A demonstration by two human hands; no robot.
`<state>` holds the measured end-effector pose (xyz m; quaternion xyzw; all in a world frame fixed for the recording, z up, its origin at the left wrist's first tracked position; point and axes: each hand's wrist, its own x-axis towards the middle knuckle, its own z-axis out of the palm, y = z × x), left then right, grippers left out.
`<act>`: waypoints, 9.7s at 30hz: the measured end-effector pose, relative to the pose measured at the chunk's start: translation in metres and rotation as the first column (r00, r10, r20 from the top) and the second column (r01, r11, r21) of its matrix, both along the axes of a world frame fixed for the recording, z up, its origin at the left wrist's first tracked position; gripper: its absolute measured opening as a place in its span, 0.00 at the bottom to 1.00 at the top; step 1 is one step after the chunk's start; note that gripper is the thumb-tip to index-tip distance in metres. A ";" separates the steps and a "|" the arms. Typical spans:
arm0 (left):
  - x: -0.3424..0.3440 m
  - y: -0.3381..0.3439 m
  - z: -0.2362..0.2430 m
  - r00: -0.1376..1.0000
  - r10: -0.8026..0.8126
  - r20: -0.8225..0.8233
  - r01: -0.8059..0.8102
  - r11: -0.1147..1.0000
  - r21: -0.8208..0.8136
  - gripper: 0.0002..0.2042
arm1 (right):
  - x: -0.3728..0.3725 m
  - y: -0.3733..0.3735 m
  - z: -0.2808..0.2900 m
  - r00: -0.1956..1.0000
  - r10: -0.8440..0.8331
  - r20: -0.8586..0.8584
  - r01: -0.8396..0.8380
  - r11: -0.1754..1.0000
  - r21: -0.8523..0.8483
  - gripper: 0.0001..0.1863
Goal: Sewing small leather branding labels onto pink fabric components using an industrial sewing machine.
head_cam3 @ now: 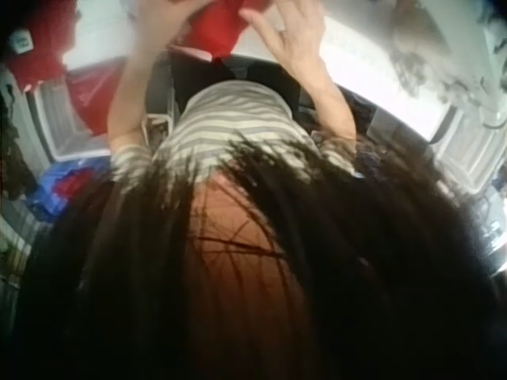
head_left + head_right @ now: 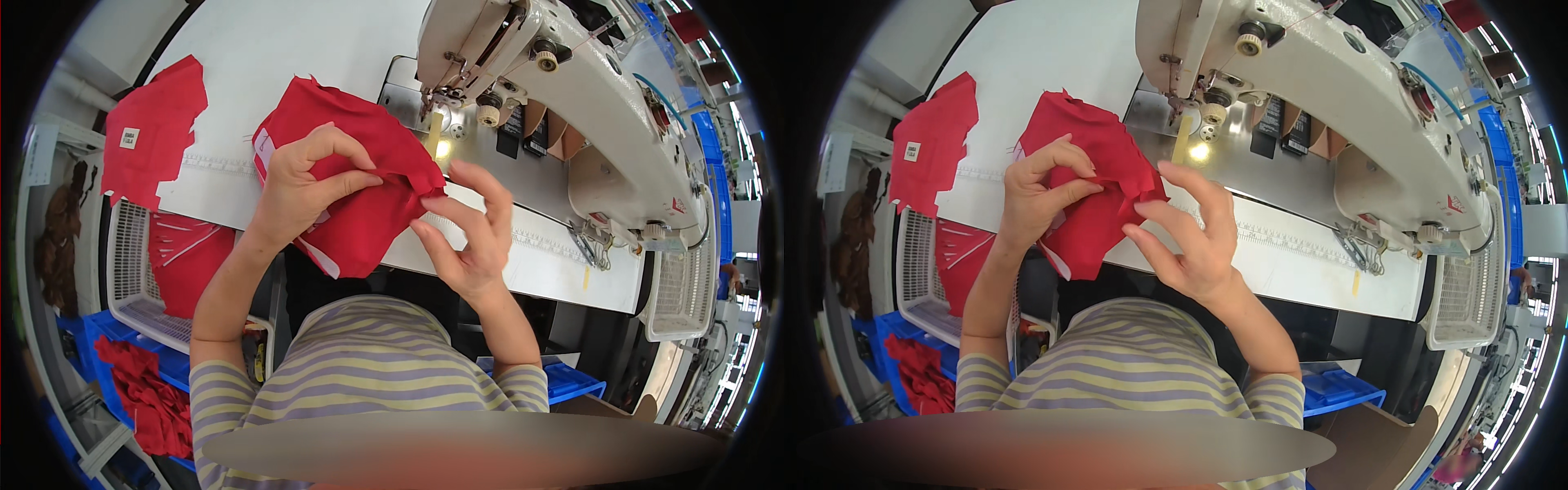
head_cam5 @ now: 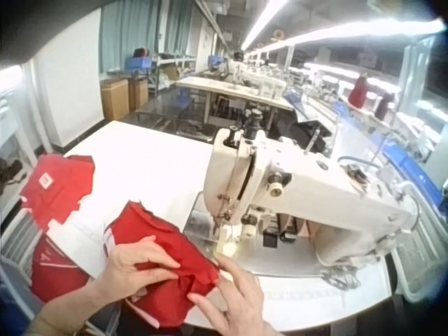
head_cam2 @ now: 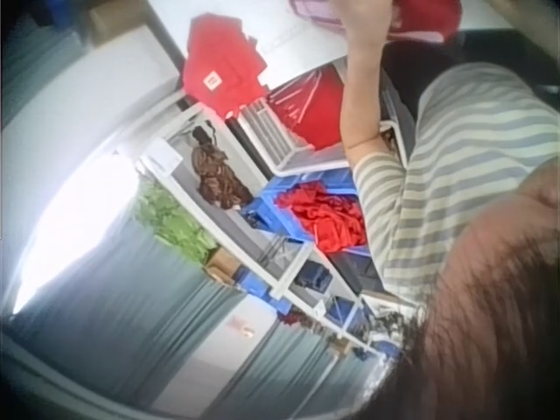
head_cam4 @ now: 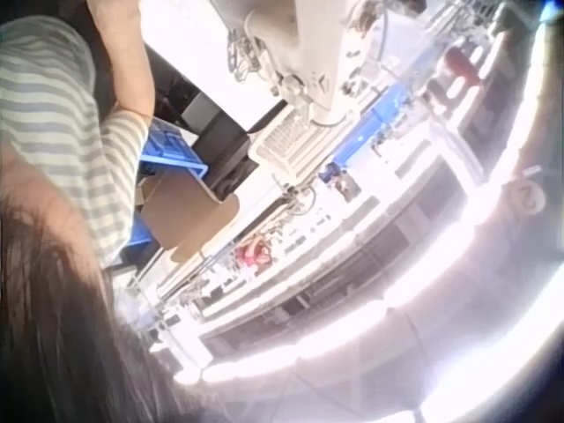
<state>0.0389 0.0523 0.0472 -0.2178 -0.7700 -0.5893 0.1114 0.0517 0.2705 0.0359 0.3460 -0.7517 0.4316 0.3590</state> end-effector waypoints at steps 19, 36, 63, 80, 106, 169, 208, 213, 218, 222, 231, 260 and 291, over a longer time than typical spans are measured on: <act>-0.013 -0.027 0.027 0.947 -0.204 -0.248 0.103 0.924 -0.368 0.06 | -0.027 0.000 0.040 0.945 0.071 0.319 -0.262 0.748 0.610 0.12; 0.009 -0.018 0.002 0.920 -0.052 0.389 0.007 0.993 0.116 0.06 | -0.005 0.002 0.000 0.703 0.291 0.649 -0.318 0.945 -0.079 0.06; 0.004 -0.021 0.001 0.958 -0.068 0.279 0.082 0.996 -0.040 0.04 | 0.004 0.005 0.003 0.435 0.273 0.858 -0.182 0.960 -0.213 0.06; -0.003 -0.063 0.079 0.798 0.009 -0.602 -0.602 0.052 -0.797 0.04 | -0.007 -0.135 -0.019 0.938 0.327 0.117 -0.319 0.944 -0.085 0.16; -0.180 0.036 -0.045 0.950 -0.221 0.223 0.304 0.820 -0.484 0.18 | -0.069 0.010 -0.049 0.996 -0.071 -0.052 0.088 0.794 0.602 0.13; -0.150 -0.064 -0.053 0.950 0.284 0.131 -0.304 0.935 0.181 0.14 | -0.083 -0.031 -0.043 0.970 -0.006 0.242 -0.117 0.863 0.492 0.33; 0.100 -0.069 -0.067 0.889 0.113 -0.443 -0.436 0.503 -0.746 0.21 | -0.077 -0.029 -0.081 0.649 0.244 0.721 -0.152 0.970 -0.191 0.11; 0.257 -0.217 0.021 0.337 0.470 -0.816 -0.854 -0.211 -0.475 0.22 | -0.054 -0.035 -0.060 0.520 0.247 0.817 -0.222 0.963 -0.150 0.11; 0.505 -0.287 -0.064 -0.021 0.738 -0.674 -0.111 -0.672 -0.732 0.27 | -0.043 -0.050 -0.046 0.569 0.211 0.795 -0.267 0.962 -0.064 0.11; 0.551 -0.326 -0.130 -0.128 0.954 -0.271 0.276 -0.228 -0.934 0.14 | -0.043 -0.049 -0.049 0.573 0.186 0.798 -0.236 0.970 -0.057 0.10; 0.186 -0.267 -0.160 0.749 0.652 -0.118 -0.471 0.398 -0.788 0.07 | -0.033 -0.069 -0.049 0.564 0.283 0.776 -0.306 0.944 -0.122 0.10; 0.172 -0.279 -0.238 0.820 0.515 -0.251 -0.491 0.408 -0.769 0.11 | -0.098 -0.266 -0.046 0.894 0.147 0.423 -0.304 0.893 0.332 0.19; 0.132 -0.264 -0.258 0.842 0.538 -0.047 -0.359 0.493 -0.792 0.10 | -0.068 -0.093 -0.054 0.374 0.455 0.809 -0.063 0.882 -0.467 0.07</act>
